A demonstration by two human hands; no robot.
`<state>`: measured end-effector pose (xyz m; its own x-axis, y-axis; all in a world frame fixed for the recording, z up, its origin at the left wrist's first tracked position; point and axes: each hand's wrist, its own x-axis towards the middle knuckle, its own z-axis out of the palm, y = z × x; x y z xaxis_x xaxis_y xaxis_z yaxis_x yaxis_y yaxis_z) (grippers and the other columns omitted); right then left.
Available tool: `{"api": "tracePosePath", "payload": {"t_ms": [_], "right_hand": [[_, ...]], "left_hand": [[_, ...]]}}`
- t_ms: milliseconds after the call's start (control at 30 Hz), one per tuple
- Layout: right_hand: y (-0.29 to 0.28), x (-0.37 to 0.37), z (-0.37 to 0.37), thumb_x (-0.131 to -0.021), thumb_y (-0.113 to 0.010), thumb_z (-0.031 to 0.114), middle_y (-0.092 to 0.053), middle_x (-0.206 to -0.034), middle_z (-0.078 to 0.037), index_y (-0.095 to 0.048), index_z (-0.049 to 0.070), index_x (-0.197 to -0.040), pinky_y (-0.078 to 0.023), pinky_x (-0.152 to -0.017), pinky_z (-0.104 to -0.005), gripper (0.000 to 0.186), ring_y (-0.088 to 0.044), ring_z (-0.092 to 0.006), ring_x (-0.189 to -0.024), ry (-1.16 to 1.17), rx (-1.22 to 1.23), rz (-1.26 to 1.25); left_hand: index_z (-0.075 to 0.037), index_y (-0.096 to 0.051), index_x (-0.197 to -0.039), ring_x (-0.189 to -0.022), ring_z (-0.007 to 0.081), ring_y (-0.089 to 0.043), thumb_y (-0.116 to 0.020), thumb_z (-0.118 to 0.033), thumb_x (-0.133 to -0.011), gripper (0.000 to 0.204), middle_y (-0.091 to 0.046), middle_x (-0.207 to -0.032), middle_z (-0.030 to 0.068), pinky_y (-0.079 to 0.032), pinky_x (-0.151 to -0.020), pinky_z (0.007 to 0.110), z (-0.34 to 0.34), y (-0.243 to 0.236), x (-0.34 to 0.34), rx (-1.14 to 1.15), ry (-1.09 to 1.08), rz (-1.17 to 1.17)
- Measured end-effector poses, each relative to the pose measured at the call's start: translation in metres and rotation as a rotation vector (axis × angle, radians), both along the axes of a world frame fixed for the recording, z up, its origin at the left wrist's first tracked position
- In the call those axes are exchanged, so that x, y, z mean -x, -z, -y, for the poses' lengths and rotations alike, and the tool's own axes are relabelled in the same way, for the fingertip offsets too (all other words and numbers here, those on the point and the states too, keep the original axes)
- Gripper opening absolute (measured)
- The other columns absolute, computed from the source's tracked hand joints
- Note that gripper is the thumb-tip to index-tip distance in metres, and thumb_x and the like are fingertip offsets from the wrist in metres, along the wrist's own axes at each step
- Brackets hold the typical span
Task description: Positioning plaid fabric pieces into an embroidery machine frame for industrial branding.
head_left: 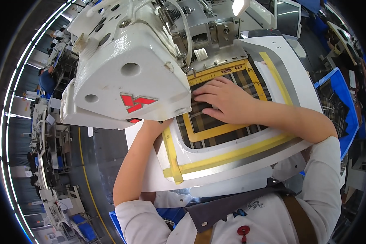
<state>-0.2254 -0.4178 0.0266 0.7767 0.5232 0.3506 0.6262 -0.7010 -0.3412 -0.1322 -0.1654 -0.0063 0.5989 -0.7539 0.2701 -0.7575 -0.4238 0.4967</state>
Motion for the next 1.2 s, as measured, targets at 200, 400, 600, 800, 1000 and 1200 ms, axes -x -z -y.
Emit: {"api": "tracePosePath", "payload": {"t_ms": [200, 400, 600, 800, 1000, 1200], "right_hand": [[0.027, -0.032, 0.012, -0.085, -0.063, 0.034, -0.055, -0.124, -0.007, -0.059, 0.006, -0.118, -0.033, -0.105, -0.0399, 0.043, -0.05, -0.0239, -0.117, -0.107, 0.103, 0.049], [0.005, -0.027, 0.003, -0.083, -0.065, 0.034, -0.055, -0.123, -0.007, -0.059, 0.006, -0.117, -0.034, -0.105, -0.0398, 0.044, -0.05, -0.0236, -0.116, -0.096, 0.072, 0.021], [0.003, -0.025, 0.005, -0.083, -0.065, 0.034, -0.056, -0.123, -0.006, -0.059, 0.007, -0.117, -0.035, -0.103, -0.0406, 0.043, -0.052, -0.0227, -0.113, -0.103, 0.051, 0.039], [-0.007, 0.015, 0.057, -0.083, -0.065, 0.032, -0.054, -0.129, -0.007, -0.059, 0.006, -0.118, -0.031, -0.107, -0.0426, 0.044, -0.049, -0.022, -0.121, 0.135, 0.195, 0.014], [0.001, 0.038, 0.094, -0.082, -0.066, 0.027, -0.055, -0.13, -0.006, -0.059, 0.005, -0.12, -0.029, -0.109, -0.0464, 0.045, -0.048, -0.0223, -0.122, 0.353, 0.264, 0.096], [0.015, 0.033, 0.094, -0.083, -0.065, 0.028, -0.06, -0.122, -0.006, -0.063, 0.006, -0.114, -0.029, -0.108, -0.0442, 0.038, -0.05, -0.0214, -0.118, 0.335, 0.223, 0.101]], "left_hand": [[-0.002, -0.062, -0.111, -0.107, 0.0262, -0.059, -0.055, -0.003, -0.087, 0.025, -0.062, -0.116, 0.0136, -0.045, -0.096, 0.035, -0.001, 0.026, -0.007, 0.004, -0.122, -0.061], [-0.001, -0.062, -0.108, -0.099, 0.0339, -0.058, -0.063, -0.007, -0.082, 0.027, -0.062, -0.106, 0.0163, -0.045, -0.087, 0.041, 0.005, -0.018, 0.006, -0.025, -0.216, -0.013], [0.001, -0.063, -0.1, -0.09, 0.0394, -0.056, -0.067, -0.01, -0.079, 0.023, -0.062, -0.097, 0.0175, -0.045, -0.08, 0.044, 0.01, -0.021, 0.01, 0.018, -0.281, 0.18], [-0.002, -0.061, -0.106, -0.1, 0.0375, -0.054, -0.068, -0.013, -0.079, 0.029, -0.06, -0.107, 0.0175, -0.042, -0.088, 0.044, -0.008, -0.03, 0.043, -0.085, -0.3, 0.109], [-0.007, -0.059, -0.117, -0.122, 0.0345, -0.048, -0.068, -0.017, -0.079, 0.04, -0.053, -0.128, 0.014, -0.038, -0.101, 0.046, 0.054, -0.047, 0.071, -0.163, -0.034, 0.108], [-0.009, -0.056, -0.123, -0.127, 0.0353, -0.044, -0.068, -0.016, -0.078, 0.047, -0.047, -0.138, 0.0126, -0.034, -0.106, 0.047, 0.062, -0.027, 0.068, -0.184, -0.021, 0.102]]}}
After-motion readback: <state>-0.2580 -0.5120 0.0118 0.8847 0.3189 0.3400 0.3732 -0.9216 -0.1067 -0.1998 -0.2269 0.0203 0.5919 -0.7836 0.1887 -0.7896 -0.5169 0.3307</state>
